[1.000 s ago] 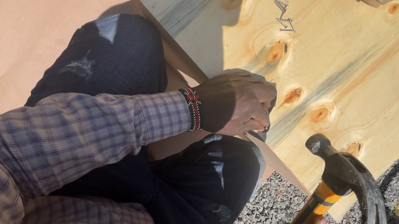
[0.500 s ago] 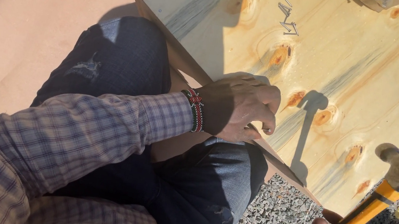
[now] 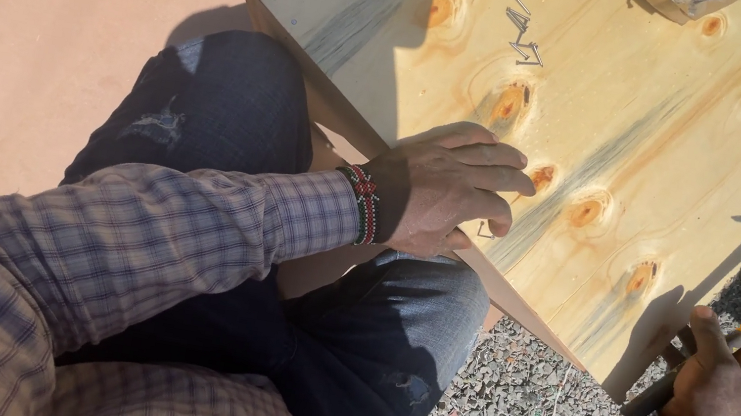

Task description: The person hammers nails into a wooden block to secure it onto a larger plywood board, then uses the claw of the hammer to pull out several nails.

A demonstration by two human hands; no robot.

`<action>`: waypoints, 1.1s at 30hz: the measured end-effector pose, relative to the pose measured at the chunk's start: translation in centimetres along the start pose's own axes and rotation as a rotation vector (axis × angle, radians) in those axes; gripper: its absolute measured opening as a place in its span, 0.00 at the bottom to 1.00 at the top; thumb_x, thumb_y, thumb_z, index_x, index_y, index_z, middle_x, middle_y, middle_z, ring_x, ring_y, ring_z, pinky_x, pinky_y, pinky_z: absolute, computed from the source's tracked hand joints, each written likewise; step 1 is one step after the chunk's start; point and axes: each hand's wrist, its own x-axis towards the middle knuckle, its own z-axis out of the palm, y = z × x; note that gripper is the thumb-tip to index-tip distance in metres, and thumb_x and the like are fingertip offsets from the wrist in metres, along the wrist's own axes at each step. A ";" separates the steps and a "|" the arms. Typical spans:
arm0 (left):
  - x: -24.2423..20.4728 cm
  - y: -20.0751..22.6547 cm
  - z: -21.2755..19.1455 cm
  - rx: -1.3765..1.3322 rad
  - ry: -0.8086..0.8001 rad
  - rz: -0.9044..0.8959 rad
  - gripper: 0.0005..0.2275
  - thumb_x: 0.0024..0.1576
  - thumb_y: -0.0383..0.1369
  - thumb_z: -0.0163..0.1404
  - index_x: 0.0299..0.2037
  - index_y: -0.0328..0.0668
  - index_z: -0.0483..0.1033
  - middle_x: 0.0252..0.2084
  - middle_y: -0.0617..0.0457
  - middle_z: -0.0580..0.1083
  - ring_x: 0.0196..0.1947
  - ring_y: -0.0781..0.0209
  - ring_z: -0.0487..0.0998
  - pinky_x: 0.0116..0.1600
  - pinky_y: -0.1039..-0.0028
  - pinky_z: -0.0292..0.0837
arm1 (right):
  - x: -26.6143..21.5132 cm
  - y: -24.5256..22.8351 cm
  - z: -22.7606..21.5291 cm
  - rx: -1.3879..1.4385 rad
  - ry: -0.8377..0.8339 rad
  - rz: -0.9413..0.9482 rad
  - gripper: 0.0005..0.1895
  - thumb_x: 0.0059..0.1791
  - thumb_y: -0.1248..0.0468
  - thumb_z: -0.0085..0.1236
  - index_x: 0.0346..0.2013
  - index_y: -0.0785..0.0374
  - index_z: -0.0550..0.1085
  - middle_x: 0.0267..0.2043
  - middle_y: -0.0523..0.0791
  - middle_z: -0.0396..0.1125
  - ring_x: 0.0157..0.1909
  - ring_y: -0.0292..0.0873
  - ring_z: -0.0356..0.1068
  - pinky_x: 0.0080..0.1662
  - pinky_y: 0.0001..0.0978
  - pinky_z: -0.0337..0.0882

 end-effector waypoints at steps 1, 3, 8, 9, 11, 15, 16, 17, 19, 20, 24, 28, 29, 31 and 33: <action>0.1 -0.1 0.1 0.006 0.000 0.009 0.10 0.57 0.43 0.66 0.49 0.69 0.87 0.77 0.58 0.78 0.81 0.50 0.72 0.83 0.55 0.57 | 1.0 -0.4 0.2 -0.070 0.007 -0.016 0.18 0.64 0.46 0.77 0.43 0.47 0.75 0.44 0.33 0.65 0.48 0.34 0.65 0.53 0.31 0.75; 0.1 -0.4 0.0 0.013 -0.002 0.016 0.11 0.56 0.44 0.66 0.48 0.71 0.87 0.76 0.59 0.78 0.81 0.51 0.72 0.81 0.55 0.59 | 3.4 -0.7 1.2 -0.139 0.012 -0.029 0.15 0.62 0.44 0.77 0.46 0.46 0.81 0.40 0.31 0.58 0.45 0.35 0.55 0.52 0.35 0.58; -0.2 -0.8 0.7 -0.025 0.053 0.045 0.04 0.65 0.45 0.63 0.47 0.71 0.87 0.75 0.60 0.78 0.80 0.51 0.73 0.81 0.55 0.61 | 11.6 3.8 3.1 -0.177 -0.009 -0.038 0.16 0.59 0.41 0.78 0.49 0.46 0.86 0.47 0.29 0.73 0.48 0.32 0.69 0.53 0.35 0.72; -0.3 -0.9 0.8 -0.020 0.055 0.042 0.04 0.65 0.45 0.63 0.47 0.71 0.87 0.75 0.60 0.78 0.80 0.51 0.73 0.81 0.55 0.61 | 11.2 3.6 3.3 -0.175 -0.013 -0.043 0.16 0.59 0.41 0.78 0.49 0.46 0.86 0.47 0.29 0.73 0.48 0.32 0.69 0.53 0.35 0.72; -0.6 -1.0 1.1 -0.062 0.062 0.054 0.13 0.75 0.56 0.53 0.51 0.70 0.88 0.77 0.59 0.77 0.82 0.51 0.70 0.84 0.55 0.59 | 10.3 3.2 3.5 -0.133 0.008 -0.057 0.20 0.59 0.45 0.75 0.59 0.52 0.87 0.55 0.34 0.80 0.54 0.36 0.78 0.58 0.32 0.80; -1.0 -1.3 0.9 -0.085 0.034 0.081 0.12 0.76 0.51 0.52 0.55 0.66 0.89 0.79 0.53 0.77 0.83 0.46 0.69 0.84 0.50 0.58 | 10.1 3.3 3.6 -0.075 0.007 -0.042 0.16 0.59 0.44 0.74 0.55 0.47 0.86 0.51 0.30 0.78 0.52 0.32 0.77 0.59 0.28 0.76; -1.0 -1.3 1.0 -0.095 0.049 0.085 0.13 0.76 0.52 0.50 0.55 0.66 0.88 0.78 0.54 0.76 0.83 0.46 0.69 0.85 0.50 0.58 | 9.6 2.9 3.6 -0.101 0.001 -0.038 0.16 0.61 0.44 0.73 0.57 0.47 0.86 0.52 0.31 0.78 0.53 0.33 0.77 0.58 0.29 0.77; -1.0 -1.4 1.1 -0.105 0.063 0.090 0.14 0.77 0.53 0.48 0.55 0.65 0.87 0.78 0.55 0.76 0.84 0.47 0.69 0.85 0.51 0.58 | 9.2 2.5 3.5 -0.127 -0.005 -0.035 0.16 0.64 0.44 0.72 0.59 0.48 0.86 0.54 0.33 0.79 0.53 0.34 0.77 0.58 0.30 0.78; -1.0 -1.3 1.2 -0.095 0.067 0.086 0.16 0.78 0.53 0.45 0.56 0.64 0.87 0.78 0.55 0.76 0.84 0.47 0.69 0.85 0.50 0.57 | 8.9 1.9 3.5 -0.110 -0.011 -0.042 0.14 0.64 0.45 0.71 0.58 0.47 0.85 0.53 0.32 0.79 0.52 0.33 0.77 0.58 0.29 0.78; -1.1 -1.2 1.3 -0.091 0.068 0.082 0.18 0.78 0.53 0.43 0.56 0.63 0.87 0.79 0.55 0.76 0.84 0.46 0.69 0.85 0.50 0.57 | 8.6 1.7 3.3 -0.095 -0.014 -0.044 0.11 0.65 0.47 0.70 0.57 0.46 0.85 0.52 0.31 0.78 0.52 0.32 0.76 0.57 0.28 0.78; -1.0 -0.7 1.4 0.020 0.061 0.050 0.06 0.69 0.47 0.63 0.52 0.69 0.90 0.77 0.58 0.78 0.82 0.50 0.71 0.84 0.52 0.60 | 7.8 1.2 3.4 -0.103 -0.021 -0.030 0.12 0.65 0.47 0.69 0.59 0.45 0.85 0.51 0.30 0.77 0.52 0.31 0.76 0.58 0.27 0.78; -1.1 -0.8 1.0 -0.038 0.054 0.058 0.10 0.74 0.47 0.54 0.55 0.64 0.88 0.79 0.55 0.77 0.84 0.46 0.70 0.86 0.49 0.57 | 9.2 3.1 3.8 -0.050 -0.007 -0.033 0.07 0.66 0.48 0.71 0.51 0.43 0.83 0.48 0.29 0.75 0.51 0.29 0.74 0.58 0.26 0.77; -1.1 -0.9 0.9 -0.066 0.059 0.069 0.12 0.75 0.46 0.51 0.55 0.62 0.89 0.78 0.54 0.77 0.83 0.45 0.70 0.86 0.48 0.57 | 9.6 3.6 4.0 -0.028 0.009 -0.028 0.08 0.66 0.47 0.72 0.52 0.42 0.83 0.48 0.29 0.76 0.51 0.28 0.75 0.57 0.24 0.78; -1.0 -1.0 0.8 -0.072 0.065 0.073 0.13 0.75 0.48 0.50 0.55 0.63 0.89 0.78 0.54 0.77 0.83 0.46 0.70 0.85 0.49 0.57 | 9.3 3.0 4.2 -0.027 0.008 -0.029 0.08 0.65 0.48 0.71 0.53 0.42 0.84 0.49 0.29 0.76 0.51 0.29 0.76 0.57 0.24 0.78; -0.8 -0.7 0.5 -0.091 0.071 0.076 0.14 0.76 0.49 0.48 0.55 0.65 0.88 0.78 0.55 0.78 0.83 0.46 0.70 0.85 0.50 0.58 | 9.0 2.9 3.9 -0.036 0.012 -0.025 0.08 0.65 0.48 0.71 0.55 0.43 0.84 0.49 0.29 0.77 0.51 0.29 0.76 0.57 0.24 0.79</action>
